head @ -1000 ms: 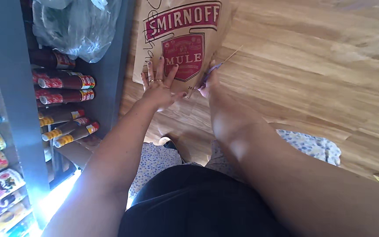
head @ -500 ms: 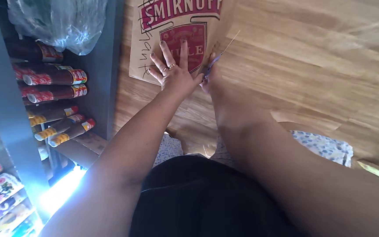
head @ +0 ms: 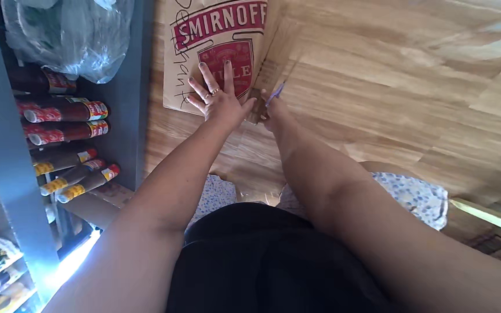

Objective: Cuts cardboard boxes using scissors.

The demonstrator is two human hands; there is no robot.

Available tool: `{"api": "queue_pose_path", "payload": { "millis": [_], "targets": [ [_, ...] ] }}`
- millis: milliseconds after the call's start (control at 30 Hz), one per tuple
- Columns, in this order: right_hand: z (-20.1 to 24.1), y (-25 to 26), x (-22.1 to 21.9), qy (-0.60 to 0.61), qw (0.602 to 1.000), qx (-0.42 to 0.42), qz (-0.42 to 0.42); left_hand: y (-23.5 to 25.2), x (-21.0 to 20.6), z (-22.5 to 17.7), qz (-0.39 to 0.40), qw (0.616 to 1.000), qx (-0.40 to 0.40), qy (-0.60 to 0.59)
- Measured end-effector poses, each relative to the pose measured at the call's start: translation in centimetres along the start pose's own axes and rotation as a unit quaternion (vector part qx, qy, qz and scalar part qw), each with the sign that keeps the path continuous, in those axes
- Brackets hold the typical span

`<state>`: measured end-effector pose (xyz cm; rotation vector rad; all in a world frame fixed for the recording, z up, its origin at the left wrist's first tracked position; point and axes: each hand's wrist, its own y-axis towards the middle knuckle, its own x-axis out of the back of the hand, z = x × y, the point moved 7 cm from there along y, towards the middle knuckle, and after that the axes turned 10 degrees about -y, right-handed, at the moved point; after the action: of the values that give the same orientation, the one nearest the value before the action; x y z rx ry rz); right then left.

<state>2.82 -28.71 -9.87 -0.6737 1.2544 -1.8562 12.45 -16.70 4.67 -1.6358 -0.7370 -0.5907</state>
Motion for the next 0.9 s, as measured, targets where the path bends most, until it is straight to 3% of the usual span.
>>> {"api": "queue_pose_path", "payload": {
  "millis": [200,400,600,900],
  "targets": [
    [-1.0,0.9,-1.9,-0.030,0.996,-0.011,0.085,-0.2,-0.1,0.4,0.039,0.999,-0.004,-0.020],
    [-1.3,0.7,-0.7,-0.108,0.994,-0.006,-0.027,-0.1,-0.2,0.4,0.022,1.000,-0.007,-0.003],
    [0.7,-6.3,2.8,-0.091,0.993,0.005,-0.076,0.1,-0.1,0.4,0.008,1.000,-0.010,-0.007],
    [2.3,-13.5,2.1,-0.081,0.992,0.073,-0.060,-0.8,0.5,1.1,-0.004,0.998,-0.028,-0.055]
  ]
}}
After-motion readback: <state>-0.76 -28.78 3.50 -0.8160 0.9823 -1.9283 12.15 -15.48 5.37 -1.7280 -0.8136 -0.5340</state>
